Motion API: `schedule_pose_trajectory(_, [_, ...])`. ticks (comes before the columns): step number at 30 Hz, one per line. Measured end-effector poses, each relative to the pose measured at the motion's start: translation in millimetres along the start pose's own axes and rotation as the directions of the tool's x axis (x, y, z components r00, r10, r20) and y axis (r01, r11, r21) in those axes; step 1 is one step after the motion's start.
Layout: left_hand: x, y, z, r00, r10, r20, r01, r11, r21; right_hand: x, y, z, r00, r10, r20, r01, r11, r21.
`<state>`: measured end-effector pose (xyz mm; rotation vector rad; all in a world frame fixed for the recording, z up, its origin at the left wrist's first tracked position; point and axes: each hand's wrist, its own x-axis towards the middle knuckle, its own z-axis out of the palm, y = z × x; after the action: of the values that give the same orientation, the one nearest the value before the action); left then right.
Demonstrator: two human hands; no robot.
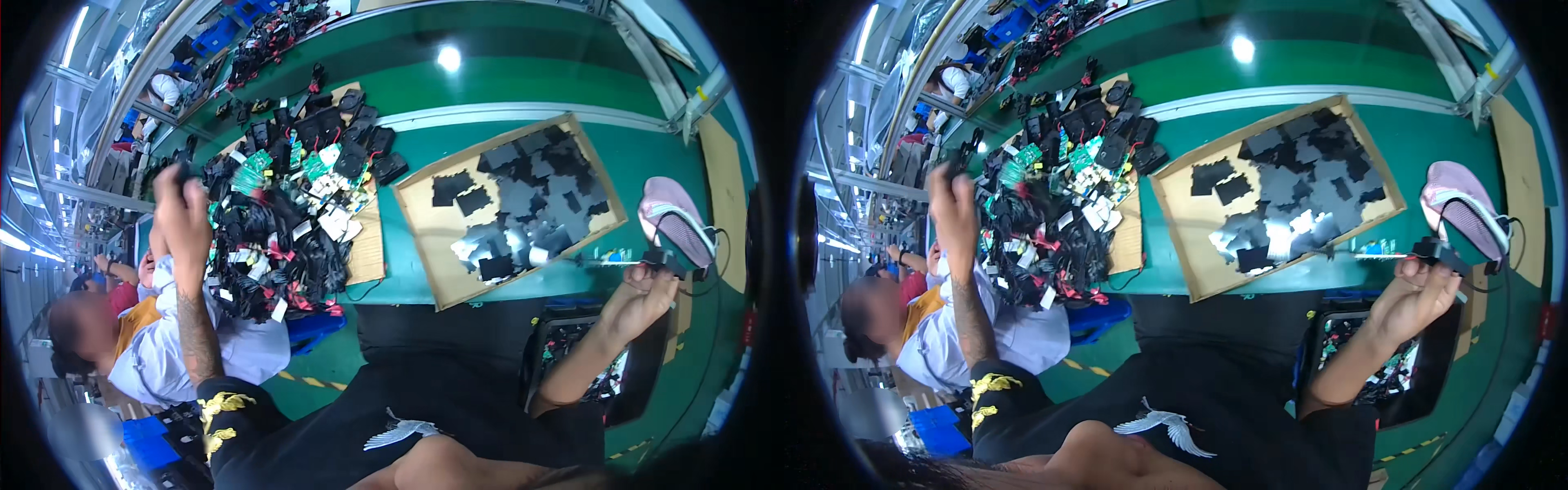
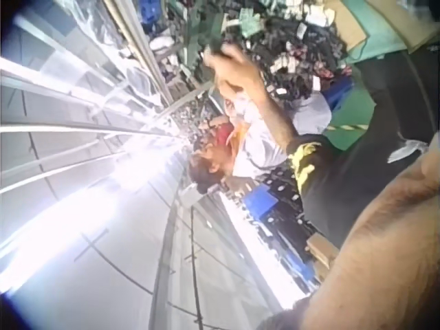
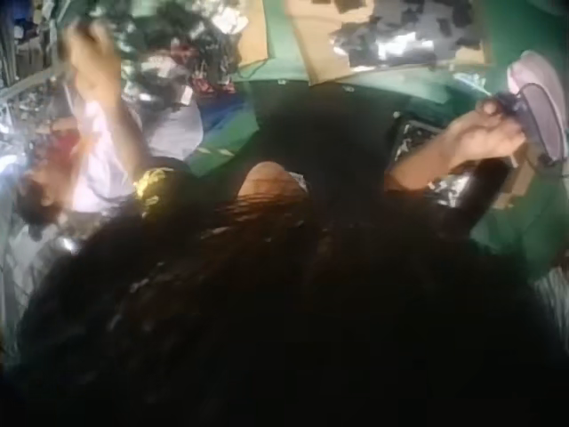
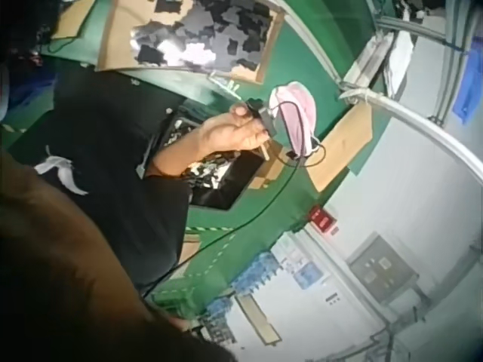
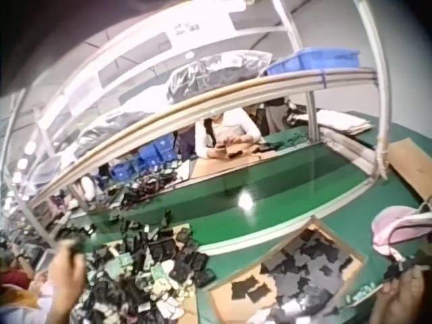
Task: Assembling electronic components onto circuit boards at a manual assembly station.
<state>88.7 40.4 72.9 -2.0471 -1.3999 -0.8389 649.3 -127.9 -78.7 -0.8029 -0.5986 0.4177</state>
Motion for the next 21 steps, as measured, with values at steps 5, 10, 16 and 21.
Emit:
schedule_pose_trajectory(5, [-14.5, 7.7, -5.2, 0.976, -0.202, 0.085, 0.216, 0.953, -0.214, -3.2, 13.6, 8.7, 0.998, -0.044, -0.053, 0.039, 0.996, -0.085])
schedule_pose_trajectory(10, [28.1, -11.4, -27.6, 0.933, -0.327, -0.154, 0.281, 0.925, -0.257, 21.0, -5.6, 18.6, 0.993, -0.101, -0.066, 0.083, 0.969, -0.235])
schedule_pose_trajectory(16, [-2.3, -54.8, 19.3, 0.938, -0.328, 0.112, 0.323, 0.945, 0.06, 38.6, 9.2, 50.7, 0.979, -0.204, -0.023, 0.17, 0.866, -0.47])
schedule_pose_trajectory(21, [-27.6, -24.5, -14.0, 0.942, -0.332, 0.053, 0.331, 0.943, 0.035, 48.2, 7.3, 8.2, 0.98, -0.164, -0.117, 0.106, 0.915, -0.39])
